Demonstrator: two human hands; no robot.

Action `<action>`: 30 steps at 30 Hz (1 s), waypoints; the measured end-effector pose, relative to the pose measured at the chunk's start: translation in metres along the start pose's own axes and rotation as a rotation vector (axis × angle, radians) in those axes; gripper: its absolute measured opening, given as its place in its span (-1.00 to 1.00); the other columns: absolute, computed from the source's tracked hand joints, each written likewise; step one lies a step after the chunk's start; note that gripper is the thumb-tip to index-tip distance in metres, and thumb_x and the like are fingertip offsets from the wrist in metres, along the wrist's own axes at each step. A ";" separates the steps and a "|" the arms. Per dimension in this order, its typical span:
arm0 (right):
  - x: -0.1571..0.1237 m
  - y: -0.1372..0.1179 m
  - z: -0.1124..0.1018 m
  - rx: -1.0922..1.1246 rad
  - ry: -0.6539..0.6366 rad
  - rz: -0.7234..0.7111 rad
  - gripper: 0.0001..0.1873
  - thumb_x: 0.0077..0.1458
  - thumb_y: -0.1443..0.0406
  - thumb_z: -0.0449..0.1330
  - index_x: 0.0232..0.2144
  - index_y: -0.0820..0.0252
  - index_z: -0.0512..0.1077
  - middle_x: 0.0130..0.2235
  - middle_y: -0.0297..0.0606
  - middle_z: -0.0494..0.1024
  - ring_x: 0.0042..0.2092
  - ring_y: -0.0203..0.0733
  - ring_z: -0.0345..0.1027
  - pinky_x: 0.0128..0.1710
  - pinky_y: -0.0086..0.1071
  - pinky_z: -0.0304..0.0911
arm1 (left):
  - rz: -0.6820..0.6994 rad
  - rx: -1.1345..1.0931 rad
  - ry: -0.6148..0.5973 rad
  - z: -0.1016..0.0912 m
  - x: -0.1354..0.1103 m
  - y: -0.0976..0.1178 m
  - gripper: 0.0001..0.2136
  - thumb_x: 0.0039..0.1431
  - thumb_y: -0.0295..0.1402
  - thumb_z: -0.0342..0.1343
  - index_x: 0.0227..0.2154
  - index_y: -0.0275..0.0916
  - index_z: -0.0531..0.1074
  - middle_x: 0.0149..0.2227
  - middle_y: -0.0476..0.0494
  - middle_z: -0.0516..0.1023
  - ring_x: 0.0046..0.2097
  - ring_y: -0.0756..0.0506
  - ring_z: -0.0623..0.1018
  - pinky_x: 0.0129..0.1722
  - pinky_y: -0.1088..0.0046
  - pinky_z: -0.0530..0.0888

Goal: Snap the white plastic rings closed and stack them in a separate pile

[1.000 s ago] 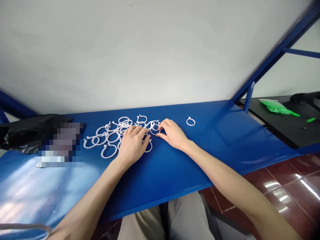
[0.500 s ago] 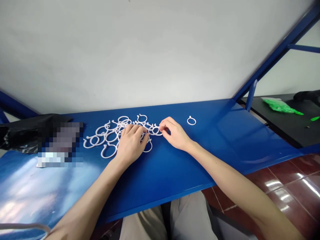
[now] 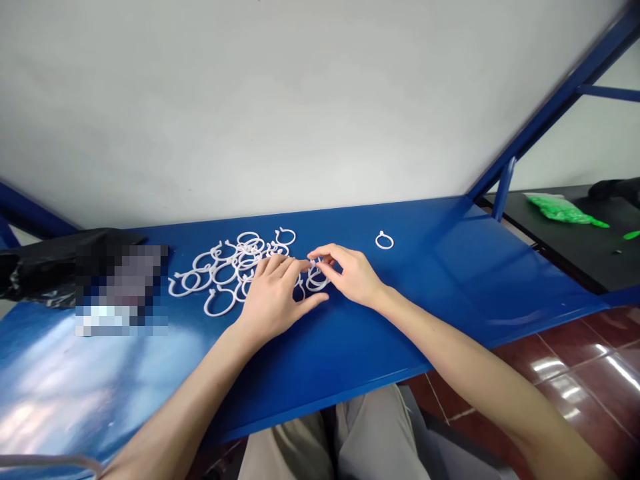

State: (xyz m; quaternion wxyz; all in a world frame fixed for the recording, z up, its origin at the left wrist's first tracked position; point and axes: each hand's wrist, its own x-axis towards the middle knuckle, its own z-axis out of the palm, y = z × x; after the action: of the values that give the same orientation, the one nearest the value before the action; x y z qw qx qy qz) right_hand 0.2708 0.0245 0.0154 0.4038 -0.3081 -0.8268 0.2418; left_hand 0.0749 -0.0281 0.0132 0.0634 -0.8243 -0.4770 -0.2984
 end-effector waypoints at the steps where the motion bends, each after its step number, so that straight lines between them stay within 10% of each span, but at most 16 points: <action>1: 0.000 0.000 0.000 -0.008 -0.010 0.000 -0.80 0.30 0.40 0.17 -0.06 0.11 0.49 -0.09 -0.28 0.64 -0.17 -0.24 0.53 -0.11 -0.33 0.46 | 0.005 0.010 0.003 0.001 0.000 0.000 -0.72 0.24 -0.13 0.22 -0.13 -0.21 0.47 -0.19 -0.14 0.63 -0.10 -0.22 0.49 -0.05 0.19 0.37; 6: -0.001 0.001 -0.002 -0.073 -0.055 -0.016 -0.73 0.35 0.41 0.11 -0.01 0.06 0.51 -0.06 -0.29 0.65 -0.04 -0.19 0.49 0.01 -0.27 0.43 | 0.040 0.067 0.013 0.003 0.002 -0.002 -0.87 0.36 -0.36 0.07 -0.29 -0.17 0.51 -0.31 -0.07 0.64 -0.17 -0.18 0.49 -0.14 0.24 0.35; 14: -0.001 0.005 0.001 -0.087 -0.128 0.014 -0.70 0.34 0.42 0.11 0.00 0.03 0.53 -0.06 -0.29 0.65 -0.05 -0.17 0.48 0.00 -0.25 0.44 | 0.091 0.021 -0.035 0.006 -0.002 -0.003 -0.76 0.24 -0.09 0.23 -0.23 -0.12 0.62 -0.15 -0.15 0.64 -0.07 -0.24 0.48 -0.01 0.09 0.37; 23: 0.002 0.011 -0.003 -0.019 0.094 0.057 -0.87 0.24 0.35 0.28 -0.16 0.14 0.57 -0.13 -0.23 0.61 -0.22 -0.22 0.54 -0.18 -0.33 0.48 | -0.009 0.048 -0.057 0.005 0.000 -0.007 -0.82 0.33 -0.25 0.12 -0.32 -0.14 0.59 -0.17 -0.17 0.63 -0.06 -0.23 0.46 -0.06 0.13 0.38; 30: 0.001 0.015 -0.007 -0.181 -0.038 -0.024 -0.78 0.27 0.41 0.24 -0.11 0.06 0.61 -0.11 -0.28 0.69 -0.12 -0.14 0.52 -0.04 -0.20 0.46 | -0.055 0.034 -0.067 0.005 0.001 -0.005 -0.81 0.35 -0.22 0.09 -0.30 -0.11 0.57 -0.16 -0.16 0.63 -0.05 -0.25 0.46 -0.04 0.12 0.35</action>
State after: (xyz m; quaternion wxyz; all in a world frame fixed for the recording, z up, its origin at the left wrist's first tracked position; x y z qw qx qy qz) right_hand 0.2806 0.0366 0.0106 0.3615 -0.3286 -0.8564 0.1670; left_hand 0.0729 -0.0226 0.0089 0.0529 -0.8192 -0.5064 -0.2641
